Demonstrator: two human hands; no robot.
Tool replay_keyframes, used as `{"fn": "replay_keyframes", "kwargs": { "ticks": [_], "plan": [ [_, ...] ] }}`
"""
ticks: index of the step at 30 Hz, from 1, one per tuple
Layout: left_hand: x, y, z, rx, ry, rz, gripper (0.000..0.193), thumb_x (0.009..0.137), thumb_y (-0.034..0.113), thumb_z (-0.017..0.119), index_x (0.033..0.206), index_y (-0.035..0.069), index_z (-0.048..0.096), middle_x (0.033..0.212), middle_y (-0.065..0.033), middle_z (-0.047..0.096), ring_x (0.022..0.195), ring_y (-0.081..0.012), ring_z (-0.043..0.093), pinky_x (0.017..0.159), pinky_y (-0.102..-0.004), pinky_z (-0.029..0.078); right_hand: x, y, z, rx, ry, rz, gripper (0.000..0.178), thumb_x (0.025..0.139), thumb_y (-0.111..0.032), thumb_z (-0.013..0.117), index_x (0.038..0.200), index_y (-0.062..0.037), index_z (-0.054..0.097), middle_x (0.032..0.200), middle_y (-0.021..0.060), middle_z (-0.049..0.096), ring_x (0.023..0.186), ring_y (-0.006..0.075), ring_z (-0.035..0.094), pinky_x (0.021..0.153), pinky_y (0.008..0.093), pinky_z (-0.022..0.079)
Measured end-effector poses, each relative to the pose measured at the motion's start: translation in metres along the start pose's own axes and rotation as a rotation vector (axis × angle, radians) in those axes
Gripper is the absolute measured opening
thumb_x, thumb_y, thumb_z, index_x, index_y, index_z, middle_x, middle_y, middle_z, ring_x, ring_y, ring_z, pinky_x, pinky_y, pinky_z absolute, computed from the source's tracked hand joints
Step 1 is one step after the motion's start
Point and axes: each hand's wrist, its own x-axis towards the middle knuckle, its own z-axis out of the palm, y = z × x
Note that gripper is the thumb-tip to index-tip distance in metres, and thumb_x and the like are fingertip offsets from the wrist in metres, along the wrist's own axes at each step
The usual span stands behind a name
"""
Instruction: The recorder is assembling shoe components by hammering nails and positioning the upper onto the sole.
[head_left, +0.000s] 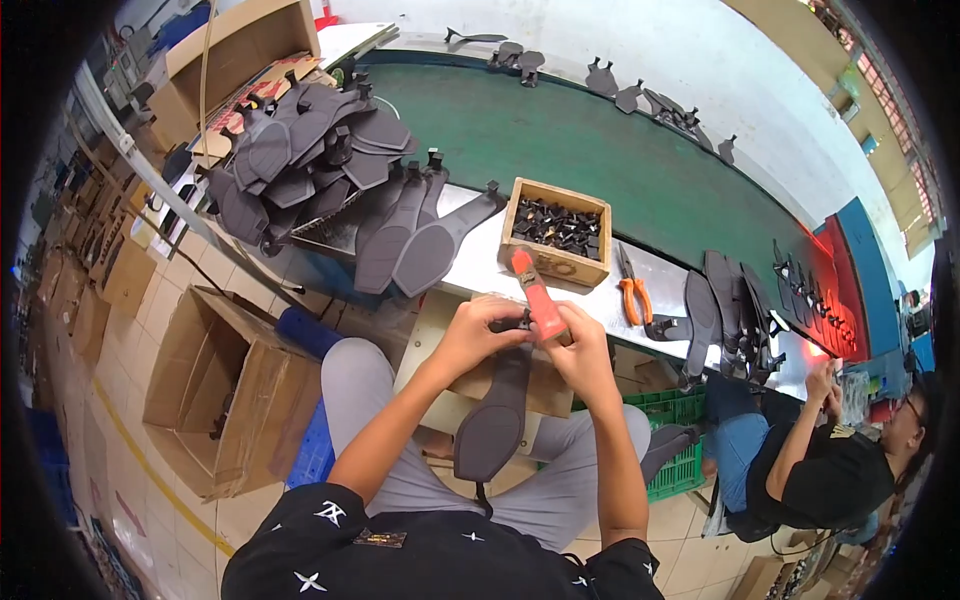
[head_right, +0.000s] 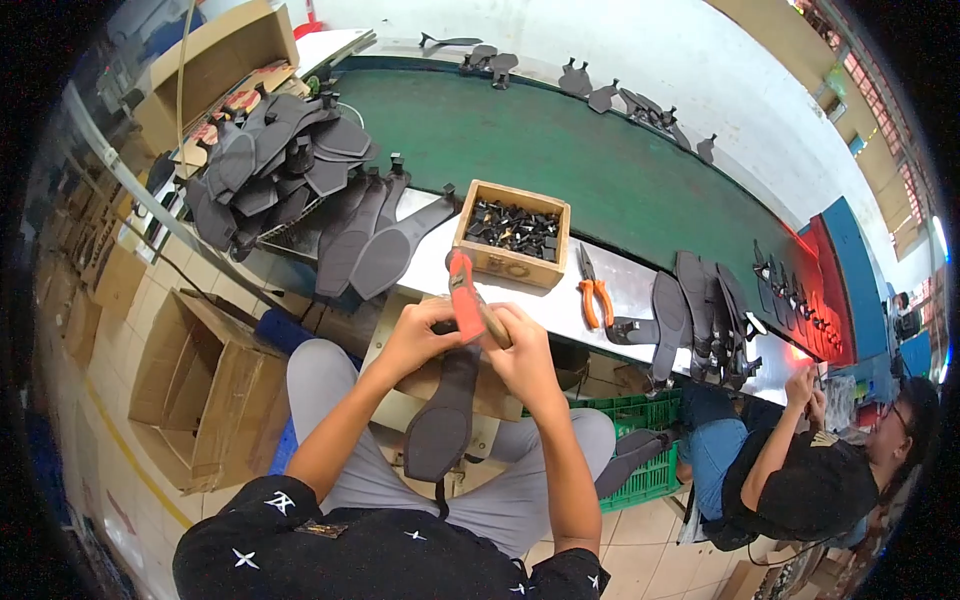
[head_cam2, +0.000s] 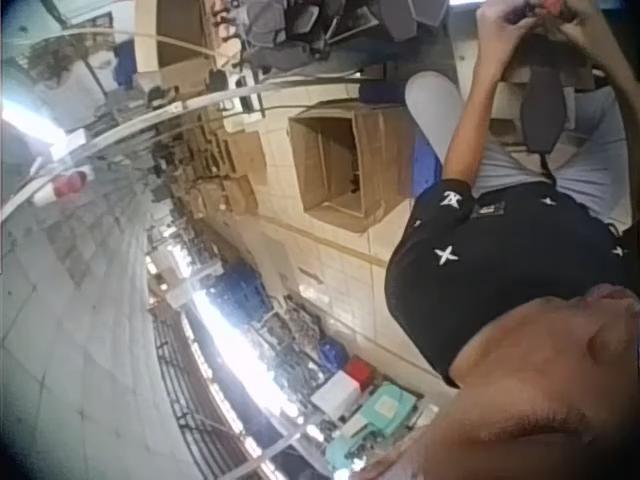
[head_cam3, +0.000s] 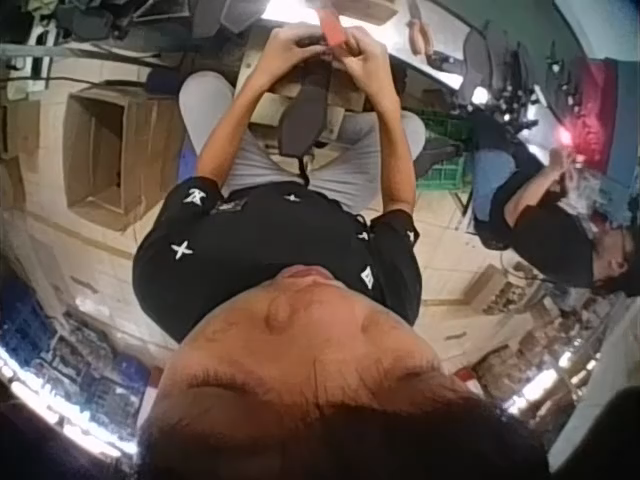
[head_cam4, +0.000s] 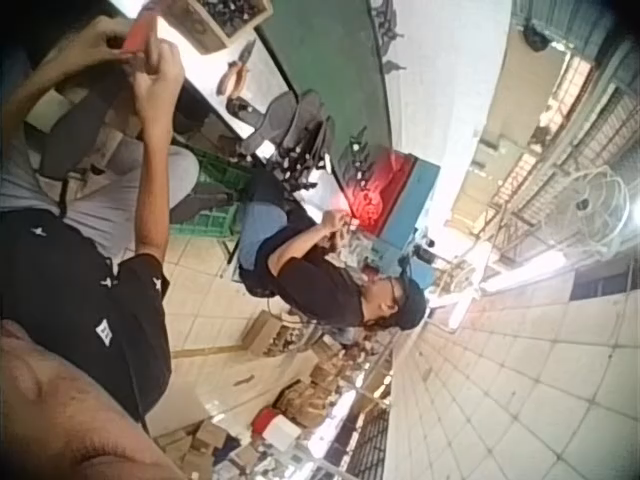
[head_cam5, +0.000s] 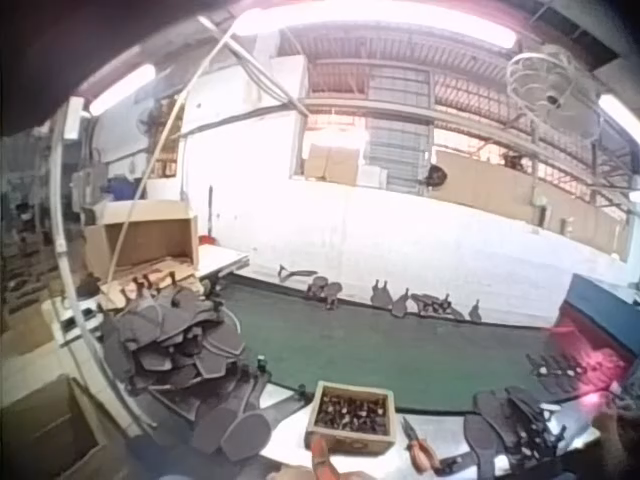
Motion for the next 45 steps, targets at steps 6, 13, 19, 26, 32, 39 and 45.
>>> {"fn": "replay_keyframes", "kwargs": {
  "ticks": [6,13,19,26,32,39,45],
  "plan": [
    [-0.001,0.007,-0.007,0.062,-0.033,-0.056,0.031,0.073,0.011,0.080,0.101,0.002,0.072,0.095,-0.0137,0.072,0.088,-0.0272,0.068,0.080,-0.0357,0.053,-0.003,-0.019,0.000,-0.244,-0.045,-0.084,0.022,0.078,0.002,0.069,0.099,0.0039,0.063,0.104,0.0135,0.064,0.087,0.0314,0.064,0.078,0.0356,0.051],
    [0.002,0.009,-0.011,-0.020,-0.038,-0.032,0.029,0.072,0.011,0.082,0.097,0.000,0.072,0.084,-0.0155,0.072,0.075,-0.0233,0.069,0.070,-0.0338,0.054,-0.007,-0.025,-0.001,-0.329,-0.065,-0.027,0.024,0.080,0.000,0.071,0.104,0.0017,0.066,0.103,0.0122,0.063,0.089,0.0309,0.064,0.079,0.0358,0.052],
    [0.003,-0.004,-0.008,-0.107,-0.080,-0.118,0.029,0.075,0.014,0.082,0.100,0.002,0.075,0.091,-0.0122,0.074,0.080,-0.0151,0.068,0.077,-0.0306,0.053,-0.014,-0.040,0.003,-0.272,0.033,-0.044,0.020,0.086,-0.004,0.068,0.105,0.0014,0.065,0.095,0.0121,0.062,0.075,0.0239,0.064,0.068,0.0335,0.052],
    [0.003,-0.008,-0.009,-0.237,-0.101,-0.161,0.027,0.076,0.014,0.082,0.100,0.002,0.076,0.094,-0.0073,0.075,0.085,-0.0112,0.066,0.080,-0.0273,0.052,-0.069,-0.098,-0.002,0.130,0.137,0.226,0.036,0.105,-0.016,0.045,0.137,0.0006,0.047,0.082,0.0022,0.058,0.054,0.0042,0.046,0.048,0.0190,0.037],
    [0.003,-0.002,-0.006,-0.254,-0.096,-0.162,0.028,0.076,0.012,0.081,0.101,0.001,0.076,0.096,-0.0081,0.075,0.087,-0.0121,0.067,0.082,-0.0275,0.052,-0.078,-0.087,0.001,-0.365,0.081,0.140,0.038,0.102,-0.011,0.051,0.137,0.0024,0.048,0.084,0.0179,0.061,0.072,0.0267,0.061,0.068,0.0345,0.049],
    [0.005,0.000,-0.010,-0.247,-0.103,-0.141,0.027,0.075,0.011,0.081,0.099,0.001,0.076,0.100,-0.0093,0.075,0.091,-0.0131,0.068,0.083,-0.0279,0.053,-0.079,-0.088,0.009,-0.278,0.089,0.229,0.037,0.101,-0.008,0.050,0.135,0.0061,0.048,0.116,0.0302,0.062,0.102,0.0438,0.064,0.086,0.0421,0.051],
    [-0.004,-0.011,-0.012,0.114,-0.130,0.149,0.102,0.075,0.033,0.083,0.152,-0.002,0.026,0.122,-0.0143,0.068,0.123,-0.0278,0.058,0.107,-0.0364,0.039,-0.096,-0.162,-0.013,-0.098,0.389,0.172,0.034,0.101,-0.015,0.052,0.127,0.0065,0.053,0.094,0.0179,0.064,0.069,0.0224,0.064,0.062,0.0356,0.052]
  ]
}}
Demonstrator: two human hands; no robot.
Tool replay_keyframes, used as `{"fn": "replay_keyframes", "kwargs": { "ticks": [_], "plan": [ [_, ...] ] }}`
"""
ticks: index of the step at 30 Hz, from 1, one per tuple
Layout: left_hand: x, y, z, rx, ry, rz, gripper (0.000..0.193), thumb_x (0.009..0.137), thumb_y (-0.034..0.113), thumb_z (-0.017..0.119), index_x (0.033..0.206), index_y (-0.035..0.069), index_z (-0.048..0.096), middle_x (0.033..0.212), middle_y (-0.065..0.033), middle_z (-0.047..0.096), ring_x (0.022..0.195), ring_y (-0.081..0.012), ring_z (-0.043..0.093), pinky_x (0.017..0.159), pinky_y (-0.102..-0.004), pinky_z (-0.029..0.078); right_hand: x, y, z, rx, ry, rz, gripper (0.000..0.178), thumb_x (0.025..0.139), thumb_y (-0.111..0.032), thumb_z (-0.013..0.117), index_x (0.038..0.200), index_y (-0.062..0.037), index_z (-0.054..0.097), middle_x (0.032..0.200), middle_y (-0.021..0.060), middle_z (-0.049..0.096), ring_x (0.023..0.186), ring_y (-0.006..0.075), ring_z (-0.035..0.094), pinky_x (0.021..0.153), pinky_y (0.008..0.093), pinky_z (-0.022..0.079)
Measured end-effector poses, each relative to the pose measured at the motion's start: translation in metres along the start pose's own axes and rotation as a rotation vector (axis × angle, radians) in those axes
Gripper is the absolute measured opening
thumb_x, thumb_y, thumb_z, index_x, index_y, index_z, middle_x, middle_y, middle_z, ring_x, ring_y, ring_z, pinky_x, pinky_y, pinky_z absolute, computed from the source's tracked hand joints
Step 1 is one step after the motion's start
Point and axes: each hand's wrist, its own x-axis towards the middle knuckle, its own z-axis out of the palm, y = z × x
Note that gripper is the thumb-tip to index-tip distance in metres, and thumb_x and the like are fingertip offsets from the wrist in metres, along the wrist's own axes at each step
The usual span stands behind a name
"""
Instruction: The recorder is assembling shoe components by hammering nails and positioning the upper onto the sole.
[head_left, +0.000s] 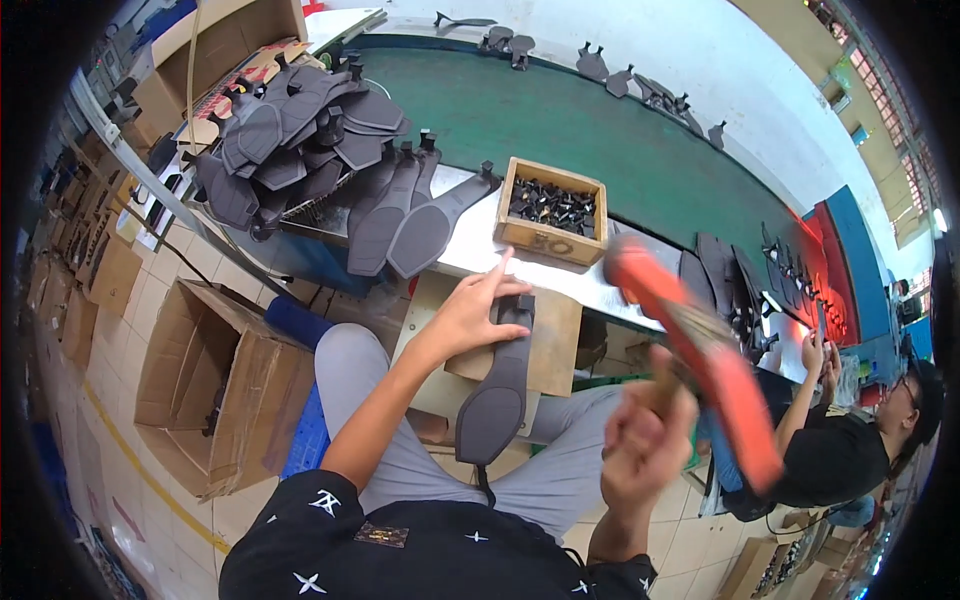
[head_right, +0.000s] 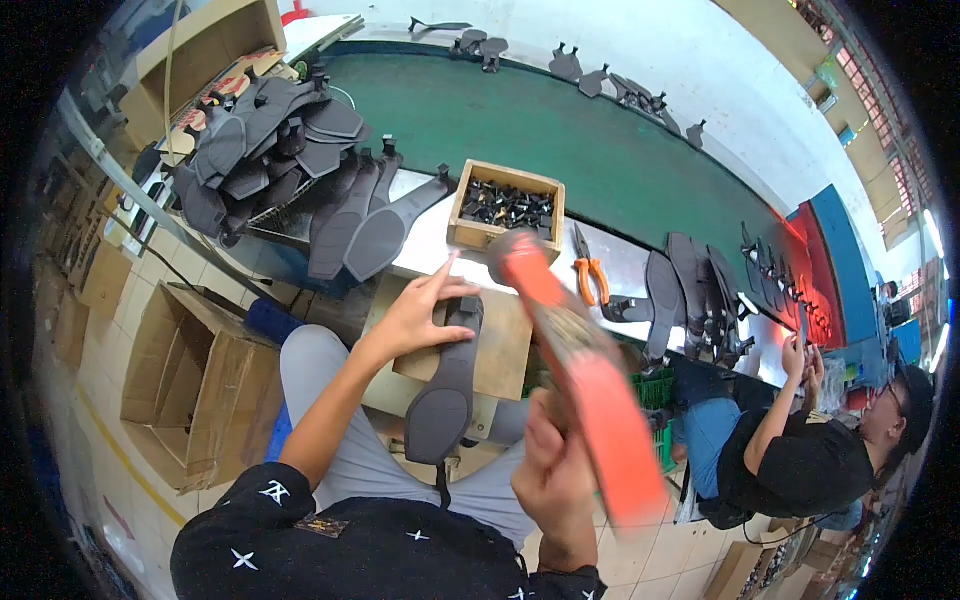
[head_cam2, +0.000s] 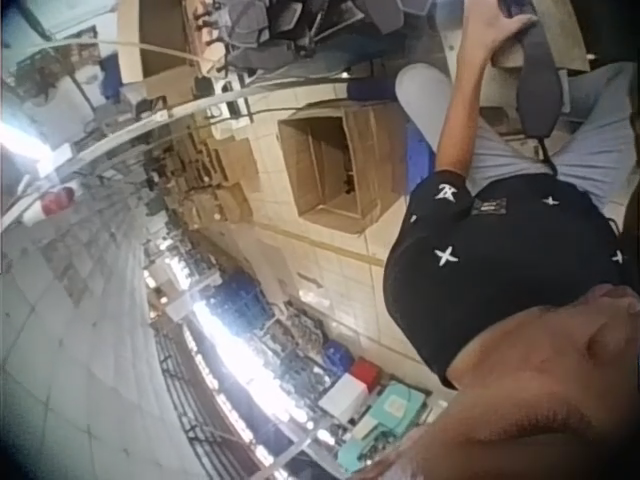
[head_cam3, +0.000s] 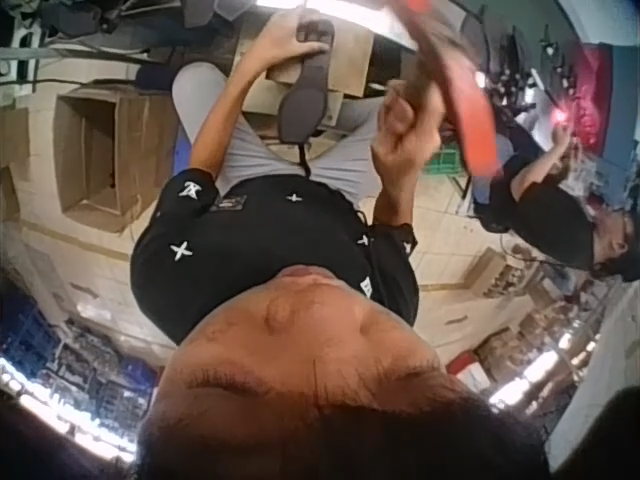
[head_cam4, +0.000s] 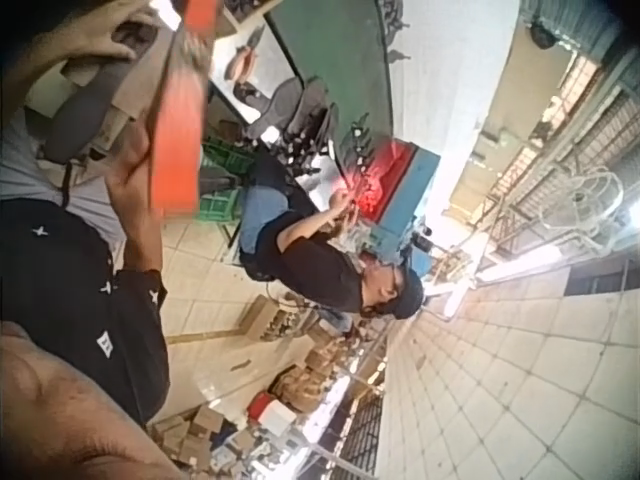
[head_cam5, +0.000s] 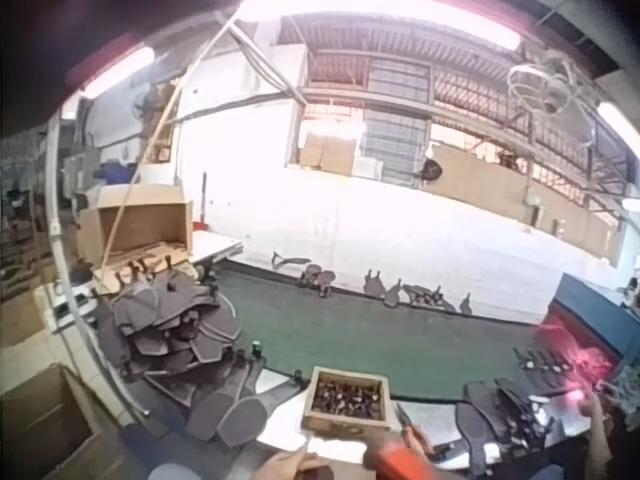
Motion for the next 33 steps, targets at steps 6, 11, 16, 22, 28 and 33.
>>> {"fn": "replay_keyframes", "kwargs": {
  "ticks": [6,11,16,22,28,33],
  "plan": [
    [-0.005,0.004,0.002,0.148,-0.187,-0.211,0.134,0.073,0.055,0.079,0.154,0.000,-0.012,0.139,-0.0082,0.059,0.144,-0.0322,0.035,0.116,-0.0630,0.000,0.016,0.081,0.052,-0.349,-0.253,-0.050,0.028,0.100,-0.009,0.050,0.125,0.0044,0.049,0.090,0.0317,0.061,0.079,0.0486,0.063,0.065,0.0481,0.051],
    [-0.006,0.006,-0.004,0.199,-0.167,-0.242,0.126,0.073,0.051,0.078,0.156,0.004,-0.004,0.142,-0.0010,0.057,0.146,-0.0286,0.032,0.115,-0.0653,-0.007,0.004,0.004,-0.003,0.081,0.049,0.080,0.034,0.094,-0.008,0.051,0.125,0.0039,0.049,0.106,0.0124,0.069,0.065,0.0217,0.064,0.057,0.0335,0.053],
    [-0.005,0.007,0.002,0.366,-0.178,-0.195,0.082,0.077,0.044,0.076,0.147,0.015,0.046,0.136,0.0015,0.062,0.144,-0.0258,0.037,0.114,-0.0681,-0.006,0.014,0.065,0.038,-0.542,-0.326,0.002,0.032,0.103,-0.020,0.048,0.125,0.0035,0.051,0.072,0.0153,0.061,0.062,0.0248,0.063,0.056,0.0382,0.049],
    [-0.034,0.033,-0.006,-0.161,-0.100,-0.071,0.022,0.085,0.015,0.071,0.103,0.002,0.072,0.105,-0.0098,0.071,0.108,-0.0262,0.066,0.093,-0.0394,0.048,0.013,0.061,0.016,-0.244,-0.072,-0.129,0.032,0.103,-0.015,0.050,0.130,0.0022,0.053,0.073,0.0086,0.059,0.058,0.0161,0.056,0.058,0.0300,0.047],
    [-0.073,0.130,-0.033,-0.591,-0.210,-0.203,0.028,0.092,0.018,0.068,0.079,-0.005,0.058,0.071,-0.0095,0.047,0.064,-0.0190,0.050,0.058,-0.0345,0.038,0.023,0.100,0.043,-0.726,-0.362,-0.248,0.047,0.093,-0.014,0.064,0.138,-0.0046,0.053,0.094,0.0155,0.064,0.074,0.0331,0.064,0.061,0.0379,0.050],
    [-0.083,0.156,-0.039,-0.800,-0.316,-0.327,0.027,0.096,0.020,0.064,0.086,-0.005,0.066,0.073,-0.0084,0.050,0.071,-0.0160,0.050,0.066,-0.0314,0.039,0.037,0.074,0.030,-0.580,-0.476,-0.561,0.030,0.091,-0.017,0.067,0.117,-0.0027,0.067,0.104,0.0119,0.066,0.083,0.0327,0.065,0.073,0.0445,0.051]
  ]
}}
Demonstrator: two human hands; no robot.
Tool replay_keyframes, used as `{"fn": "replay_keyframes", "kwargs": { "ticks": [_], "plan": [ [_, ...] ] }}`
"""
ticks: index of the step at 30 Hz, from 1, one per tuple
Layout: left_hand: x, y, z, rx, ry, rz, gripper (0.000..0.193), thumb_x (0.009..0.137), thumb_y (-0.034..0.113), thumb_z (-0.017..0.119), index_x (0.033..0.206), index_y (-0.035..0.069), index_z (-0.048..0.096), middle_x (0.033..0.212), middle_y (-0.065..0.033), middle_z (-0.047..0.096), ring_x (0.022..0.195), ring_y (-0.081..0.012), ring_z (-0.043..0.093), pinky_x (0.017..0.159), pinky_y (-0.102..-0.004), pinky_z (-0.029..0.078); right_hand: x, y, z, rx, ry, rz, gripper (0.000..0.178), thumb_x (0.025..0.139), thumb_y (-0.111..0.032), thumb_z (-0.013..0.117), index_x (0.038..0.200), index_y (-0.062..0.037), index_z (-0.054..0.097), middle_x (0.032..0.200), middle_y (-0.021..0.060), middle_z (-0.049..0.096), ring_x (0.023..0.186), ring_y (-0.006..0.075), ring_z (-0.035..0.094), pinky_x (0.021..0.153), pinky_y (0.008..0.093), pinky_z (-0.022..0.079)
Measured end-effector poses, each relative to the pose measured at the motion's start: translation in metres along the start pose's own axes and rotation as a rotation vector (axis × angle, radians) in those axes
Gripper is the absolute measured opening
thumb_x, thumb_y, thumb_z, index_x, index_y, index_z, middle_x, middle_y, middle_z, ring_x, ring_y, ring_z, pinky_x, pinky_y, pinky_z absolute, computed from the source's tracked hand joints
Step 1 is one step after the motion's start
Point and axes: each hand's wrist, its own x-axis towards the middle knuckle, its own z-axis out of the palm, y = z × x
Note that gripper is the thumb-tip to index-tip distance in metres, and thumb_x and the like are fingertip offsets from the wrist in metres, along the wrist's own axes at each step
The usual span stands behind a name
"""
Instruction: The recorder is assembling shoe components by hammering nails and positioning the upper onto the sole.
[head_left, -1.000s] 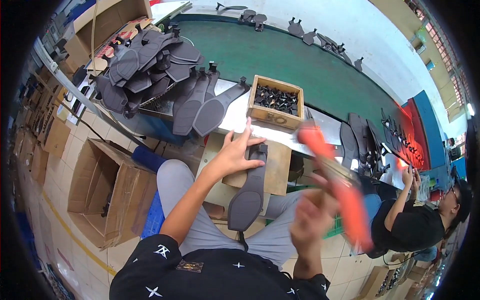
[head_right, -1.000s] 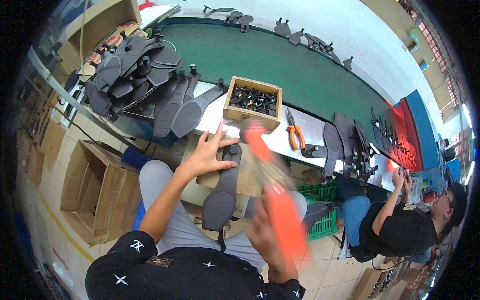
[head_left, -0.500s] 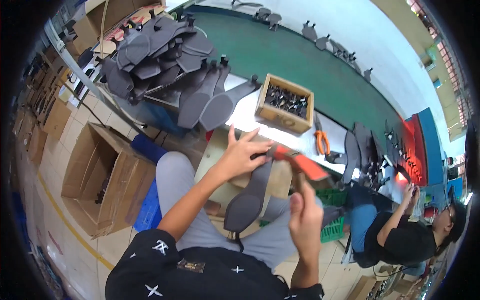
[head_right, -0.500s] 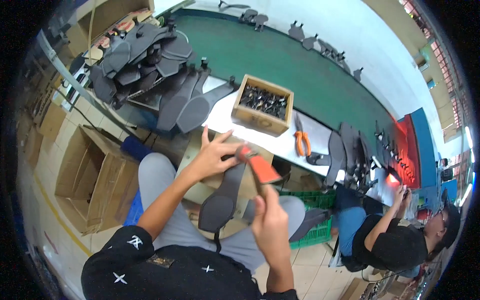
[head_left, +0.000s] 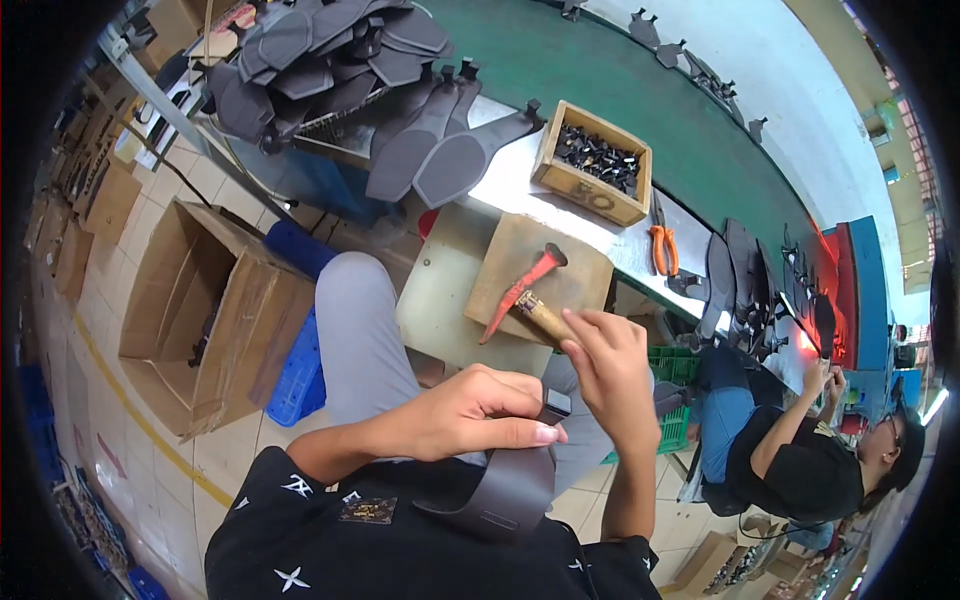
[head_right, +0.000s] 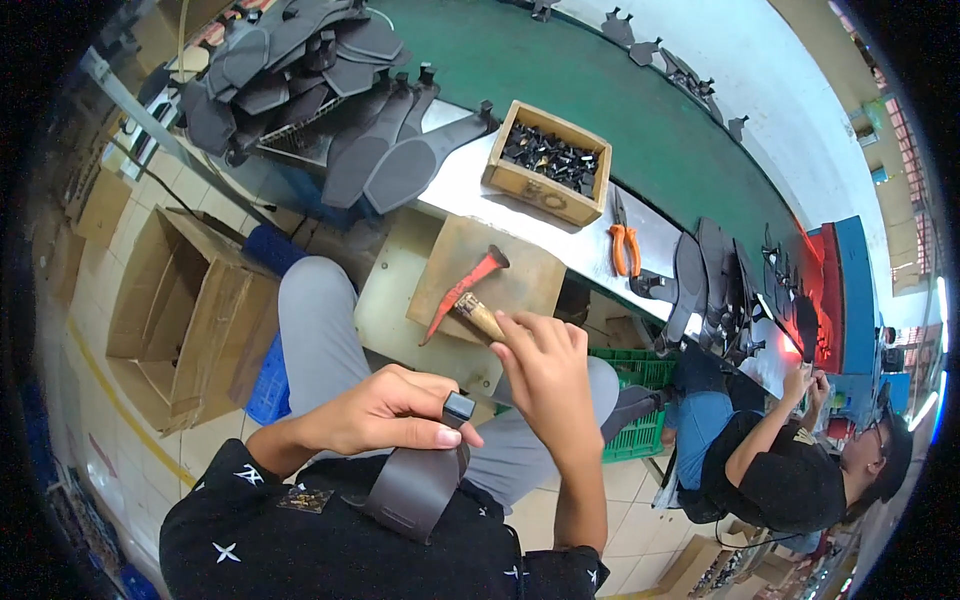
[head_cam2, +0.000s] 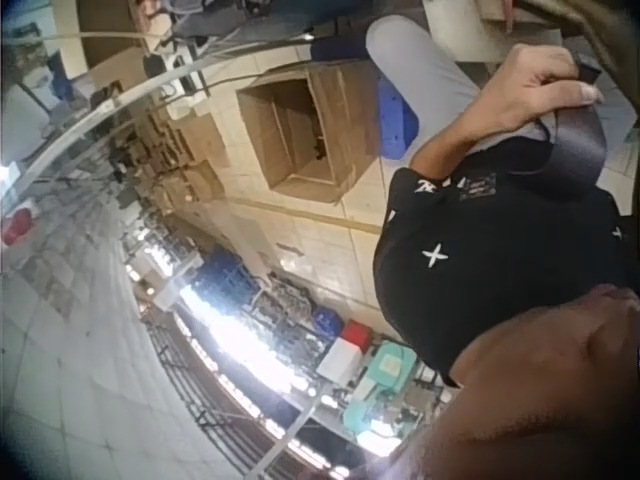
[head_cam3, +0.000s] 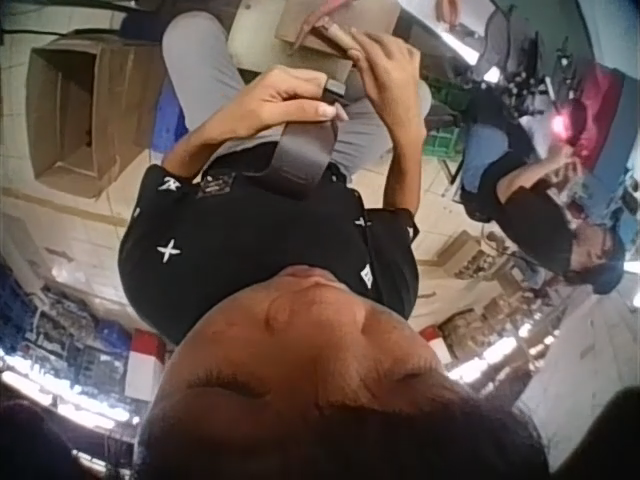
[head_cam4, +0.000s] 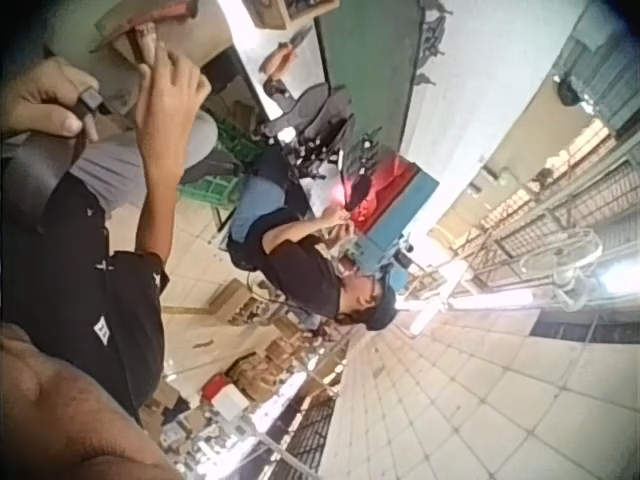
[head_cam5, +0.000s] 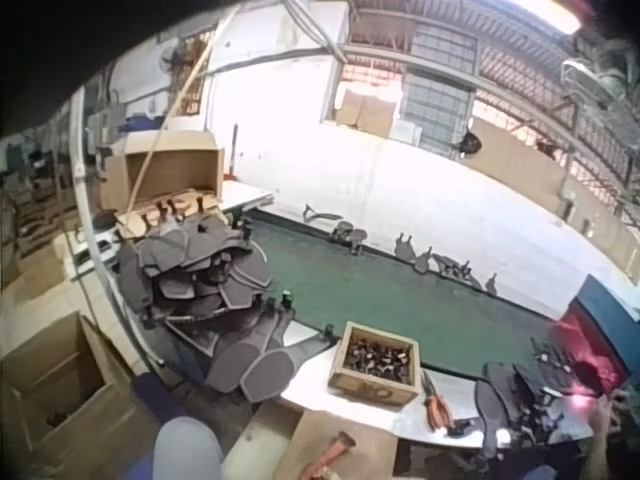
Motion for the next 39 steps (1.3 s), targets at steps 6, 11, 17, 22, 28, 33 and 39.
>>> {"fn": "replay_keyframes", "kwargs": {
  "ticks": [6,11,17,22,28,33,39],
  "plan": [
    [-0.002,-0.003,0.007,-0.194,-0.197,0.018,0.030,0.097,0.025,0.063,0.094,-0.004,0.070,0.080,-0.0083,0.062,0.076,-0.0152,0.057,0.070,-0.0301,0.044,0.000,-0.017,-0.047,0.894,-0.240,-0.156,0.035,0.085,-0.022,0.074,0.103,0.0068,0.068,0.096,0.0188,0.069,0.087,0.0331,0.067,0.078,0.0389,0.053],
    [-0.003,0.000,0.009,-0.307,-0.403,-0.068,0.034,0.098,0.029,0.061,0.097,-0.003,0.072,0.078,-0.0078,0.068,0.072,-0.0127,0.060,0.067,-0.0295,0.045,0.019,-0.018,-0.057,0.989,-0.555,-0.454,0.030,0.088,-0.019,0.073,0.099,0.0077,0.064,0.089,0.0169,0.066,0.072,0.0300,0.065,0.061,0.0358,0.053],
    [-0.003,-0.006,0.011,-0.313,-0.674,0.046,0.031,0.099,0.024,0.061,0.108,-0.004,0.071,0.091,-0.0161,0.072,0.084,-0.0235,0.068,0.072,-0.0332,0.049,0.030,-0.038,-0.065,0.946,-0.584,-0.646,0.034,0.090,-0.023,0.071,0.094,0.0092,0.061,0.081,0.0158,0.062,0.061,0.0257,0.059,0.048,0.0313,0.048],
    [-0.007,-0.013,0.013,-0.340,-0.673,0.133,0.032,0.099,0.024,0.061,0.097,-0.007,0.068,0.081,-0.0173,0.067,0.075,-0.0273,0.064,0.067,-0.0365,0.046,0.036,-0.046,-0.068,0.899,-0.639,-0.655,0.034,0.092,-0.026,0.069,0.089,0.0074,0.061,0.073,0.0108,0.056,0.052,0.0206,0.053,0.041,0.0298,0.041],
    [-0.009,-0.009,0.004,-0.309,-0.658,0.202,0.035,0.100,0.024,0.060,0.083,-0.008,0.062,0.072,-0.0170,0.060,0.069,-0.0305,0.060,0.063,-0.0377,0.044,0.030,-0.050,-0.064,0.915,-0.599,-0.617,0.037,0.093,-0.029,0.069,0.086,0.0066,0.062,0.070,0.0089,0.055,0.050,0.0186,0.050,0.038,0.0292,0.036],
    [-0.014,-0.005,-0.002,-0.283,-0.628,0.189,0.036,0.099,0.022,0.060,0.076,-0.006,0.057,0.068,-0.0164,0.056,0.069,-0.0313,0.060,0.063,-0.0389,0.045,0.033,-0.046,-0.057,0.900,-0.552,-0.597,0.038,0.092,-0.030,0.070,0.087,0.0069,0.063,0.071,0.0090,0.056,0.050,0.0178,0.051,0.038,0.0279,0.036],
    [-0.021,0.003,-0.008,-0.040,-0.398,0.238,0.031,0.097,0.022,0.063,0.077,-0.002,0.059,0.070,-0.0156,0.059,0.066,-0.0328,0.061,0.057,-0.0401,0.046,0.033,-0.047,-0.053,0.821,-0.433,-0.420,0.048,0.091,-0.040,0.068,0.099,0.0068,0.066,0.086,0.0179,0.068,0.068,0.0292,0.068,0.060,0.0375,0.054]
  ]
}}
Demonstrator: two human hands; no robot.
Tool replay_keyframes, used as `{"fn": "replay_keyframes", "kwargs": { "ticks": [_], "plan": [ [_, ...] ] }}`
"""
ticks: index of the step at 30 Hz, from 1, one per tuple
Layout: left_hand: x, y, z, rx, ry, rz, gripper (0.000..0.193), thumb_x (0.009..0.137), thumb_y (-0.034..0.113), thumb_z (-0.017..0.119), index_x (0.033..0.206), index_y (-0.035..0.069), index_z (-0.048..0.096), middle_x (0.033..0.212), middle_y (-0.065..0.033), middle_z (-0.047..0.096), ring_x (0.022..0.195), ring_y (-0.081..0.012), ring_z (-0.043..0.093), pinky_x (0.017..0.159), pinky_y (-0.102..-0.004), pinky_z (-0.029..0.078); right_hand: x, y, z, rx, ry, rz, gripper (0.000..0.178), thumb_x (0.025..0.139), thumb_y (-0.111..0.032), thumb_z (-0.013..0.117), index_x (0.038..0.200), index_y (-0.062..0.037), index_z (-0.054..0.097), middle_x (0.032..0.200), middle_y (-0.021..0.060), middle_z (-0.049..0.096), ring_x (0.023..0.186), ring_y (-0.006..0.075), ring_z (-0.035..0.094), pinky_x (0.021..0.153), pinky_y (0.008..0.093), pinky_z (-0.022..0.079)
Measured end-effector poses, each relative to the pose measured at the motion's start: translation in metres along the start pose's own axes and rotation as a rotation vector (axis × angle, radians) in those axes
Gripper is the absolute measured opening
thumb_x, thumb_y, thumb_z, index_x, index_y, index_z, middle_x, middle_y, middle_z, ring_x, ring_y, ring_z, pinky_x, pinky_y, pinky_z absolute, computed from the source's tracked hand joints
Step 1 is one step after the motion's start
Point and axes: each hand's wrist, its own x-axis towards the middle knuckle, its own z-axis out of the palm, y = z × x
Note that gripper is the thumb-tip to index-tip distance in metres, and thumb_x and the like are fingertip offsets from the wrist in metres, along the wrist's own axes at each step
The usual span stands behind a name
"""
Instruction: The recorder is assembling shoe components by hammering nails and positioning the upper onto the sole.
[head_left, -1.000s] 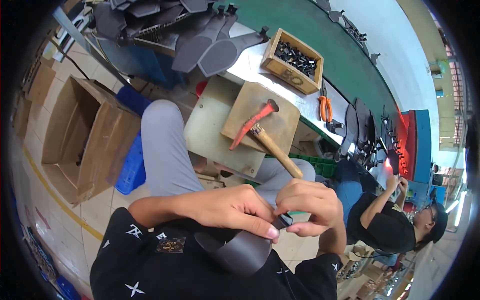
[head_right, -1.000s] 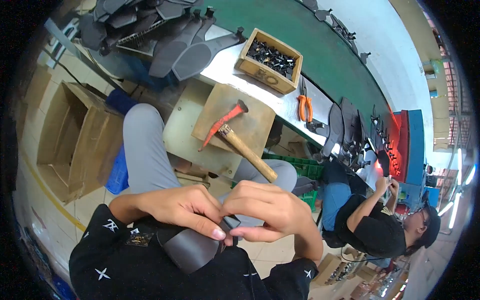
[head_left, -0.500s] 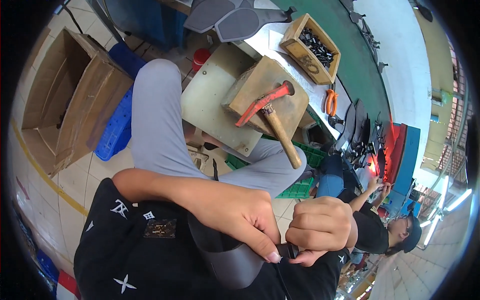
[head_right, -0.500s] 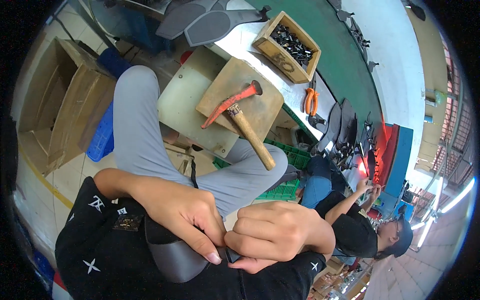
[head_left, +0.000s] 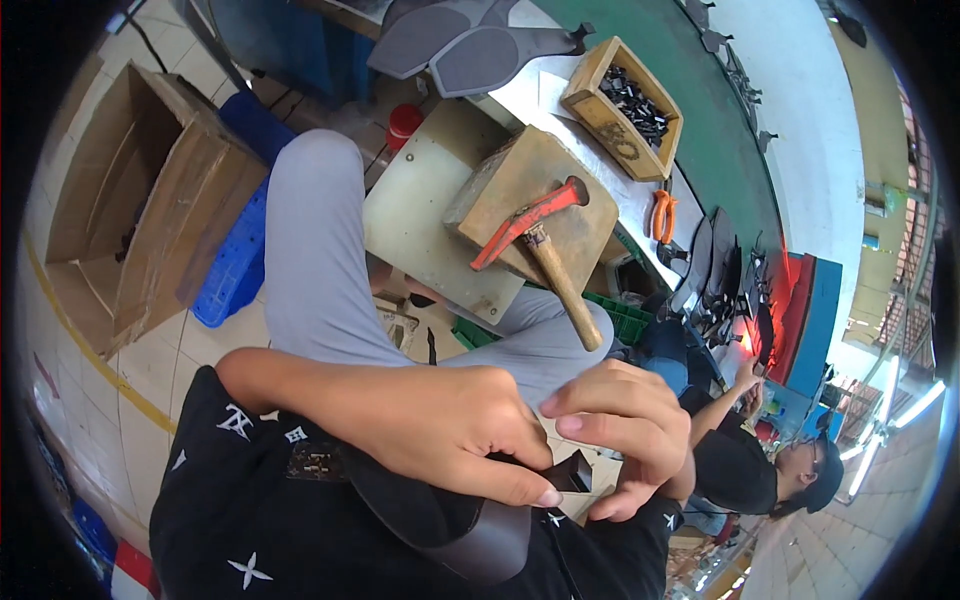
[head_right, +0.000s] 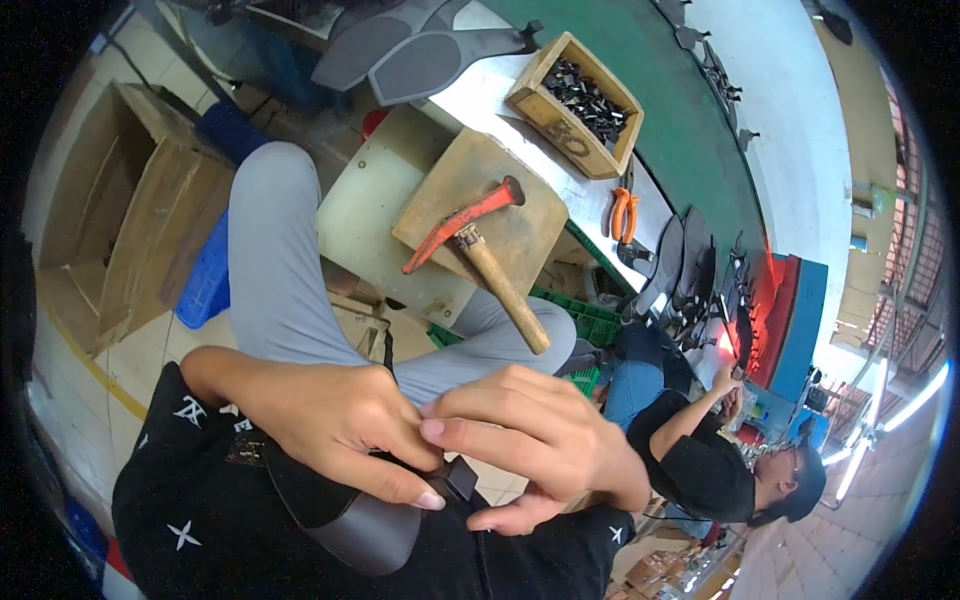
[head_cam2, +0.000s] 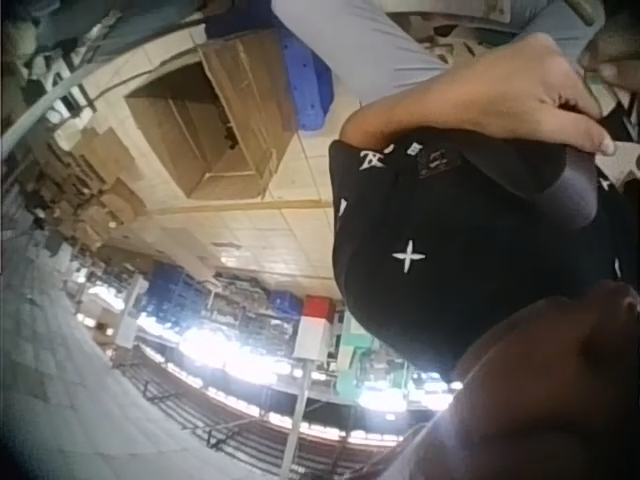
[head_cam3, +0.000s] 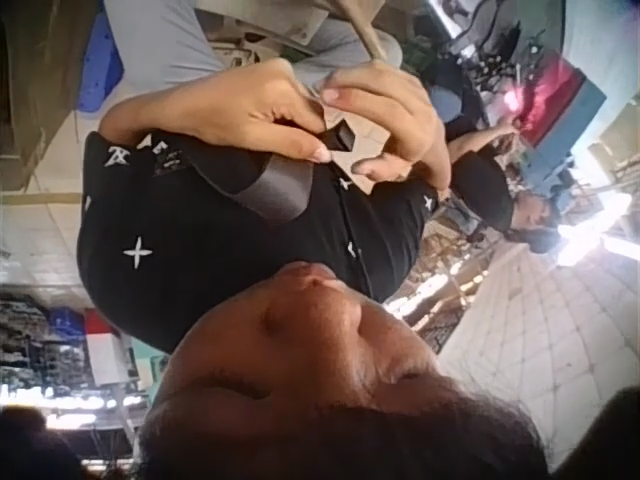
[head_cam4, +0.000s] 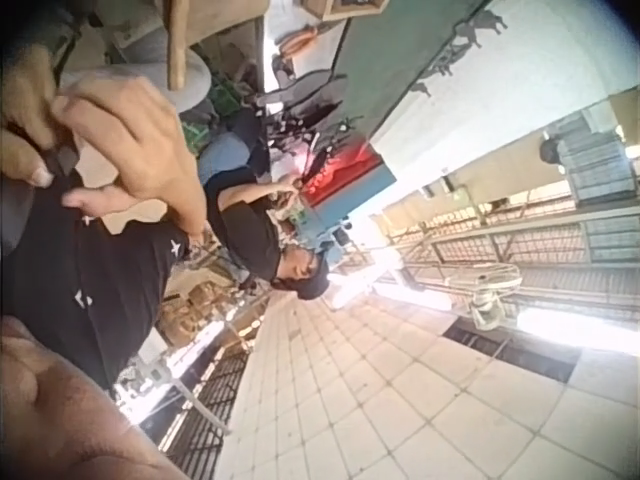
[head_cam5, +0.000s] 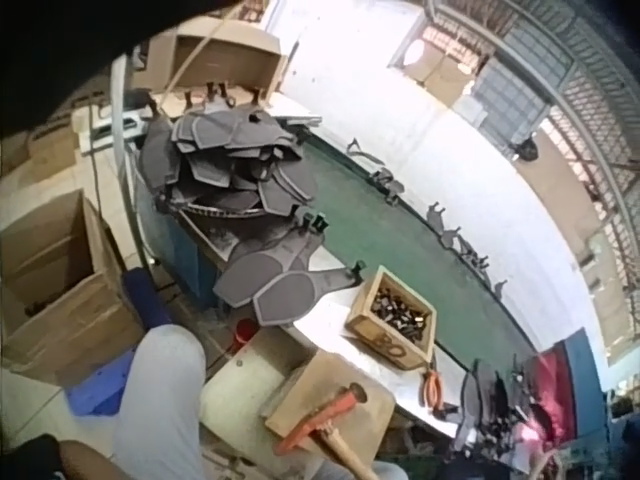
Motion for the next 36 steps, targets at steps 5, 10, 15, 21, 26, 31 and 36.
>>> {"fn": "replay_keyframes", "kwargs": {
  "ticks": [5,10,15,21,26,31,36],
  "plan": [
    [0.001,-0.001,0.016,0.252,0.320,0.092,0.023,0.092,0.022,0.064,0.081,0.002,0.065,0.068,-0.0148,0.060,0.059,-0.0313,0.061,0.054,-0.0384,0.049,-0.025,-0.006,0.038,0.124,0.272,0.103,0.042,0.090,-0.022,0.064,0.118,0.0084,0.064,0.117,0.0248,0.067,0.112,0.0390,0.066,0.102,0.0560,0.043],
    [0.007,0.000,0.029,0.542,0.401,0.129,0.019,0.087,0.020,0.068,0.091,0.002,0.066,0.074,-0.0129,0.064,0.064,-0.0300,0.064,0.058,-0.0384,0.054,-0.029,-0.020,0.062,0.152,0.553,0.181,0.030,0.089,-0.009,0.057,0.110,0.0091,0.068,0.106,0.0265,0.070,0.110,0.0416,0.066,0.105,0.0621,0.038],
    [0.005,-0.009,0.038,0.727,0.518,0.041,0.019,0.087,0.019,0.068,0.089,0.000,0.066,0.074,-0.0142,0.063,0.065,-0.0297,0.064,0.059,-0.0383,0.052,-0.030,-0.003,0.073,0.127,0.641,0.159,0.027,0.087,0.000,0.052,0.107,0.0096,0.067,0.106,0.0259,0.070,0.108,0.0384,0.068,0.106,0.0610,0.040],
    [0.001,0.005,0.044,0.280,0.436,-0.205,0.026,0.094,0.022,0.063,0.085,-0.001,0.067,0.069,-0.0174,0.059,0.062,-0.0294,0.061,0.056,-0.0369,0.045,-0.042,-0.008,0.080,0.337,0.619,0.164,0.040,0.092,-0.012,0.050,0.121,0.0144,0.059,0.116,0.0283,0.067,0.114,0.0394,0.065,0.110,0.0573,0.036],
    [-0.003,0.014,0.048,0.201,0.310,-0.252,0.026,0.096,0.024,0.063,0.089,-0.001,0.068,0.070,-0.0169,0.061,0.062,-0.0284,0.061,0.056,-0.0358,0.044,-0.047,-0.022,0.089,0.424,0.629,0.170,0.047,0.094,-0.018,0.050,0.124,0.0178,0.055,0.120,0.0296,0.064,0.118,0.0415,0.061,0.112,0.0552,0.035],
    [-0.006,0.004,0.072,0.278,0.451,-0.101,0.021,0.094,0.019,0.065,0.089,-0.001,0.068,0.073,-0.0169,0.062,0.063,-0.0298,0.063,0.056,-0.0364,0.046,-0.041,-0.032,0.103,0.300,0.733,0.175,0.042,0.094,-0.024,0.056,0.112,0.0133,0.064,0.099,0.0309,0.069,0.105,0.0439,0.067,0.104,0.0638,0.040],
    [-0.009,0.008,0.073,0.332,0.455,-0.169,0.017,0.093,0.015,0.065,0.091,-0.002,0.069,0.076,-0.0165,0.065,0.063,-0.0305,0.063,0.055,-0.0366,0.047,-0.044,-0.029,0.109,0.269,0.756,0.167,0.025,0.091,-0.001,0.054,0.110,0.0117,0.065,0.105,0.0246,0.071,0.108,0.0364,0.068,0.107,0.0584,0.041]
  ]
}}
